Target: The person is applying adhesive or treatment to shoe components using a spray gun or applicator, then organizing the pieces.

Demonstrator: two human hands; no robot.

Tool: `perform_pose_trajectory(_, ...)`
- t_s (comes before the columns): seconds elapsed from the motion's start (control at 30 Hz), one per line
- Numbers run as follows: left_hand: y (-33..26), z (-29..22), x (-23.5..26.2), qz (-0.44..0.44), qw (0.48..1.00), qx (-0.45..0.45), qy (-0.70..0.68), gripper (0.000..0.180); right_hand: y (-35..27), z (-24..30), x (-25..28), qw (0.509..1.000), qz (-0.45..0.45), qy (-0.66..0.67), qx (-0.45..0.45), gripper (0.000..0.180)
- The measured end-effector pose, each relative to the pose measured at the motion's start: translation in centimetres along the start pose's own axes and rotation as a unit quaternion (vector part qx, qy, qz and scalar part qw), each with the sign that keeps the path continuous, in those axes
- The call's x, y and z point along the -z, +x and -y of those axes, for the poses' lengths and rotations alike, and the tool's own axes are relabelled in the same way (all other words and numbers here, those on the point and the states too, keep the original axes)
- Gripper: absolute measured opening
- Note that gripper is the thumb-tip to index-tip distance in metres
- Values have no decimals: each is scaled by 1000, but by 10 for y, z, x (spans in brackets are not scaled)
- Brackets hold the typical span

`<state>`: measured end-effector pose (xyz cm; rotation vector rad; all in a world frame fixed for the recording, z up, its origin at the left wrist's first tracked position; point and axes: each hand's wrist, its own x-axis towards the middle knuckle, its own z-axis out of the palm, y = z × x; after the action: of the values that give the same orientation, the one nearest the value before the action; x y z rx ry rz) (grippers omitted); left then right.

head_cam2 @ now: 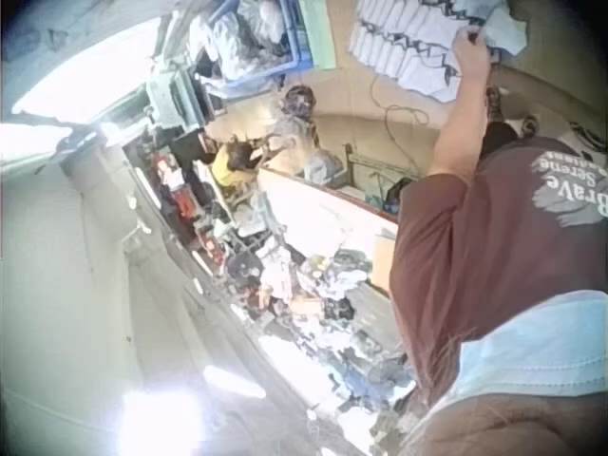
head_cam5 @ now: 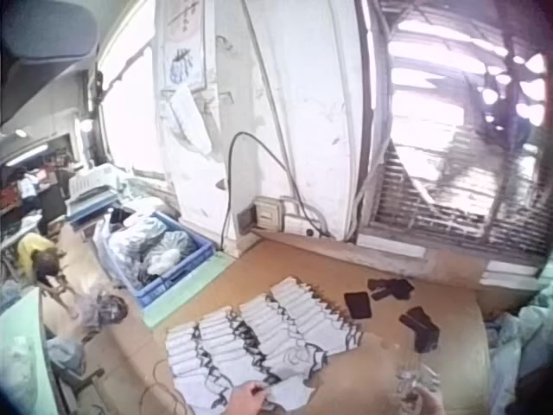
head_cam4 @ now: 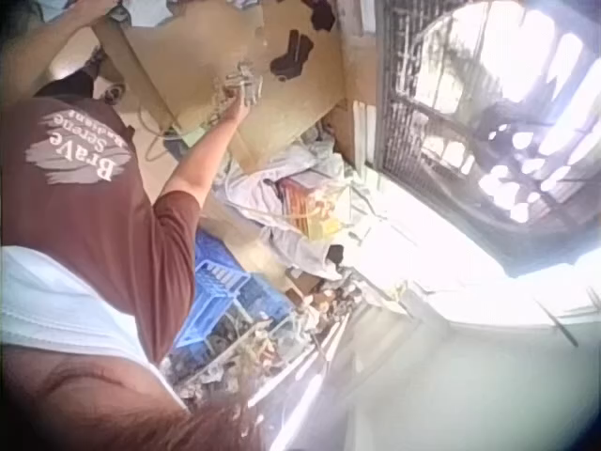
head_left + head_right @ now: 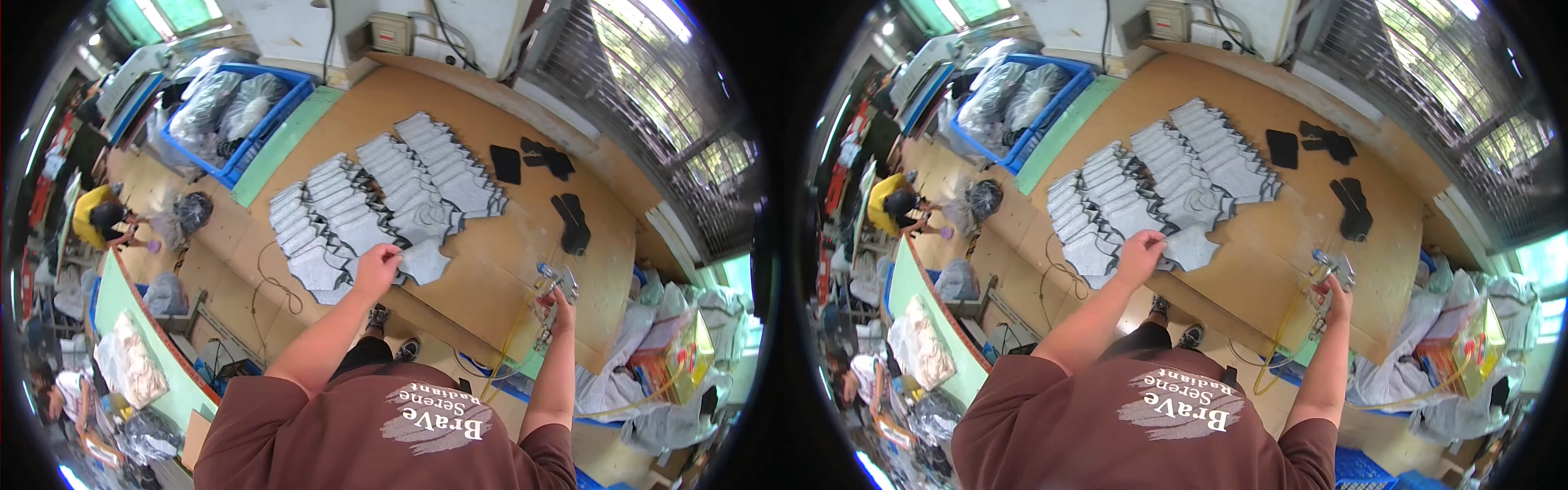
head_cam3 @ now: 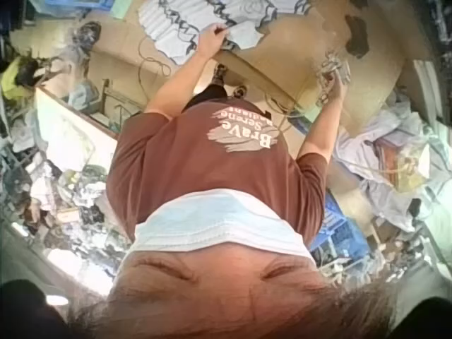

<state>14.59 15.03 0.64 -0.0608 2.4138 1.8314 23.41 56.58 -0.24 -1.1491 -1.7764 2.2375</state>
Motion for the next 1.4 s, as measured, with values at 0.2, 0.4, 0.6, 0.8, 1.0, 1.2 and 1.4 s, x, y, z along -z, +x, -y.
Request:
perform_pose_trajectory(0.2, 21, 32, 76, -113, 988, 100, 20, 19, 50, -48, 29, 946, -245, -168, 132, 45)
perform_pose_trajectory(0.4, 3, 84, 123, -381, 892, 42, 240, 35, 31, -43, 9, 854, -261, -425, 144, 59)
perform_pose_trajectory(0.6, -56, 146, 149, -312, 775, 401, -376, 29, 36, -18, -70, 839, -243, -379, 304, 45)
perform_pose_trajectory(0.8, -68, 121, 139, -165, 800, 243, -523, 30, 71, -9, -184, 994, -102, 26, -11, 31)
perform_pose_trajectory(1.0, -68, 80, 163, -125, 821, 229, -508, 45, 82, -25, -221, 970, -115, 173, -128, 24)
perform_pose_trajectory(1.2, -62, 91, 196, -125, 847, 213, -471, 55, 99, 8, -194, 990, -119, 72, -1, 24)
perform_pose_trajectory(1.4, -42, 86, 239, -170, 900, 178, -360, 56, 146, 52, -247, 996, 77, -54, 1, 24)
